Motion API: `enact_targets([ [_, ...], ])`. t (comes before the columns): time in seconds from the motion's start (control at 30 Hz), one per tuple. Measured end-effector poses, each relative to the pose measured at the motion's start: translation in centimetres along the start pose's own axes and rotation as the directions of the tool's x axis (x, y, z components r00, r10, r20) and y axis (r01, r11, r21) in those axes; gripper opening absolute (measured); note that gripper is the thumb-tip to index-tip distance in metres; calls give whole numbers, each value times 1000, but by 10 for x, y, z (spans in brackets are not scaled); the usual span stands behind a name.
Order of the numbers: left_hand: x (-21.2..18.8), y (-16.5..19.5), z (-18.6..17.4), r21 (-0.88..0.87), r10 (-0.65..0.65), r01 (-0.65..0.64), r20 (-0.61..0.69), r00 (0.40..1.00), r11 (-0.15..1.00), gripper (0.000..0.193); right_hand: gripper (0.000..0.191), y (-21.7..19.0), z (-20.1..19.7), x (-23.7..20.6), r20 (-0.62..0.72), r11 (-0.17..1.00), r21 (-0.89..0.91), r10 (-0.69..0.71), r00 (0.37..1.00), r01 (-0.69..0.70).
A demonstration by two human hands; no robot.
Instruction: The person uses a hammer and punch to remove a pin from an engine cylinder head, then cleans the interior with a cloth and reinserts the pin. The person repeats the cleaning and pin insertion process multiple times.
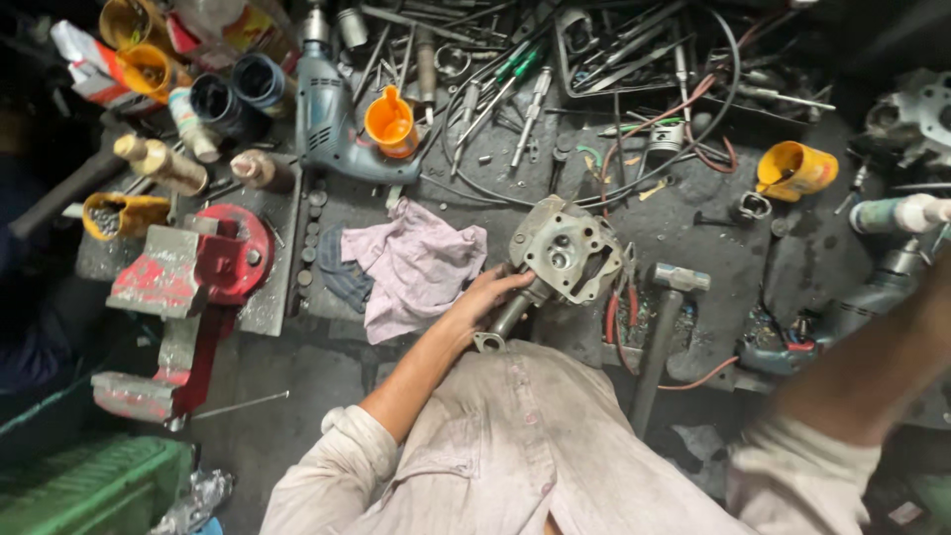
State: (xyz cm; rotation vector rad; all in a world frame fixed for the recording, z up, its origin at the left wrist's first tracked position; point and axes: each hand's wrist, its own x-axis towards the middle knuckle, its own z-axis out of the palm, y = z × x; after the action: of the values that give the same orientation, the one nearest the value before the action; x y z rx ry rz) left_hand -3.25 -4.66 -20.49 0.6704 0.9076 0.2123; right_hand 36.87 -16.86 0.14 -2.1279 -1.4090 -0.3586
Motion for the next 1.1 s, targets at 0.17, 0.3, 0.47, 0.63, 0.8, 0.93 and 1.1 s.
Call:
enact_targets([
  [0.17,-30,3,-18,504,473,-352,-132,871,789,38,14,-64,50,-37,367,917,343,67,928,-202],
  [0.3,-85,12,-51,801,680,-67,-457,573,595,34,12,-94,82,-82,542,721,536,103,834,-438],
  [0.47,-113,43,-98,715,605,437,-697,385,545,42,13,-134,112,-91,606,556,660,5,796,-506],
  [0.63,-94,50,-125,742,609,408,-670,424,532,39,12,-189,117,-73,584,620,698,-203,786,-358],
  [0.8,-88,39,-140,843,746,143,-527,407,518,30,14,-224,116,-69,503,543,810,-448,740,-222],
  [0.93,-87,27,-146,649,631,-194,-552,545,735,24,17,-238,122,-79,558,497,807,-466,686,-319],
  [1.1,-71,11,-138,-286,467,-592,-400,789,754,22,15,-256,147,-99,647,406,762,-450,616,-504],
])
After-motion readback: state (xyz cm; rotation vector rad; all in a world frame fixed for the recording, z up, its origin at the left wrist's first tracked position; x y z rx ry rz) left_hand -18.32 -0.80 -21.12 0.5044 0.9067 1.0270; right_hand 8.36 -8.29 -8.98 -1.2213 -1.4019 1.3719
